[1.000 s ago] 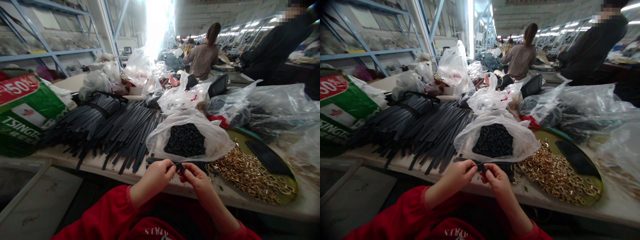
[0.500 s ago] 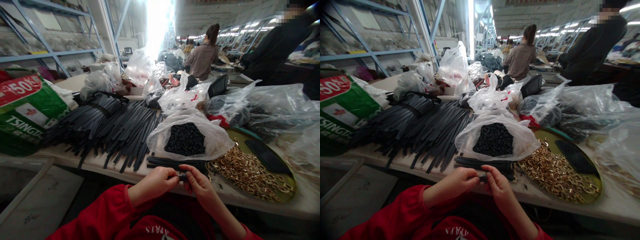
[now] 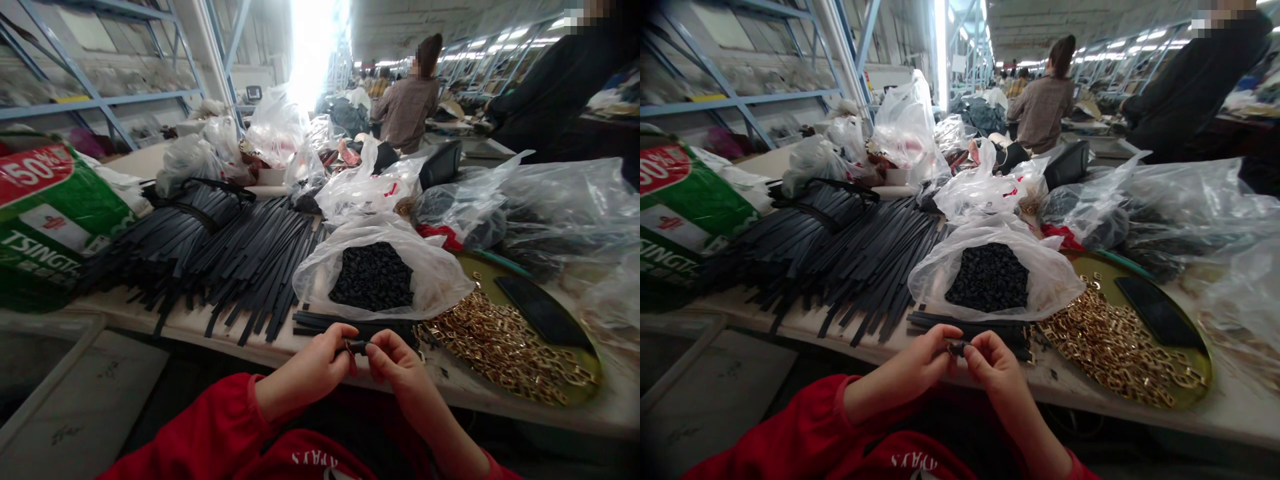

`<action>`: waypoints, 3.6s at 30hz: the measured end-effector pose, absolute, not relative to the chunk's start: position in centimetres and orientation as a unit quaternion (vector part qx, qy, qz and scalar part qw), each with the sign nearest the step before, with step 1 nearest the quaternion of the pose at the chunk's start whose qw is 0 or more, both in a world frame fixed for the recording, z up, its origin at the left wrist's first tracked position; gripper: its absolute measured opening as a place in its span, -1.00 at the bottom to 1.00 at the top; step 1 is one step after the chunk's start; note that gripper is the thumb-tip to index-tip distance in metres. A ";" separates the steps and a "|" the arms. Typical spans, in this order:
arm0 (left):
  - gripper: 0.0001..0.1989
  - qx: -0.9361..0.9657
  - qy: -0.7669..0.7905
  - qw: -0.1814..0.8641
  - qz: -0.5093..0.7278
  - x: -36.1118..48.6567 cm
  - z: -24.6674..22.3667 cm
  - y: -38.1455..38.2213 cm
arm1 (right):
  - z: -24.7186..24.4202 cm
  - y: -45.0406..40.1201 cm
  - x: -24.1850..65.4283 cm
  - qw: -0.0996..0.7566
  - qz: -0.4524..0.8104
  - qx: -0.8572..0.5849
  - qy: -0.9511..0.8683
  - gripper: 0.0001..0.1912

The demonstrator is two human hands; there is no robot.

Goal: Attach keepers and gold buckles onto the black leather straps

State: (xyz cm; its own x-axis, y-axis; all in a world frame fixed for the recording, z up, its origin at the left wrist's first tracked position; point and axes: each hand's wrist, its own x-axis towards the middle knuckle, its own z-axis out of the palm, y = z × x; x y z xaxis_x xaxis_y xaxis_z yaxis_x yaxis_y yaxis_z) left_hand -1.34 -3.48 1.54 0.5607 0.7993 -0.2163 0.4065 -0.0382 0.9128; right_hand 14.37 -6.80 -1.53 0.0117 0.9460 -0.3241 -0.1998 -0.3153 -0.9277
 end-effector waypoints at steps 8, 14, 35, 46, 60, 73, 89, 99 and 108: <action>-0.64 0.703 0.424 0.550 0.156 -1.2 1.8 -3.0 | -2.1 -6.4 13.6 0.468 0.611 -0.533 -0.351 -0.60; -0.64 0.675 0.436 0.573 0.161 -1.1 1.8 -2.5 | -2.3 -7.0 14.2 0.477 0.619 -0.493 -0.384 -0.63; -0.79 0.680 0.490 0.516 0.178 -1.4 1.8 -4.5 | -2.6 -8.8 13.8 0.457 0.763 -0.384 -0.247 -0.65; -0.69 0.415 0.441 0.762 0.228 -1.1 0.3 -4.5 | -3.2 -7.8 14.1 0.453 0.524 -0.556 -0.459 -0.66; -0.87 0.355 0.413 0.814 0.200 -1.4 0.3 -3.7 | -2.5 -7.3 14.0 0.427 0.728 -0.459 -0.278 -0.65; -0.74 0.379 0.350 0.826 0.227 -1.7 1.1 -4.1 | -1.5 -7.4 14.8 0.395 0.791 -0.400 -0.243 -0.67; -0.79 0.582 0.423 0.687 0.098 -1.8 2.0 -4.7 | -1.0 -9.8 16.3 0.277 0.520 -0.504 -0.631 -0.82; -0.75 0.713 0.439 0.538 0.098 -1.3 1.6 -5.1 | -0.8 -10.4 15.8 0.216 0.369 -0.526 -0.735 -0.74; -0.56 0.683 0.369 0.621 0.105 -1.7 1.2 -4.5 | -1.9 -9.8 17.2 0.275 0.478 -0.506 -0.663 -0.69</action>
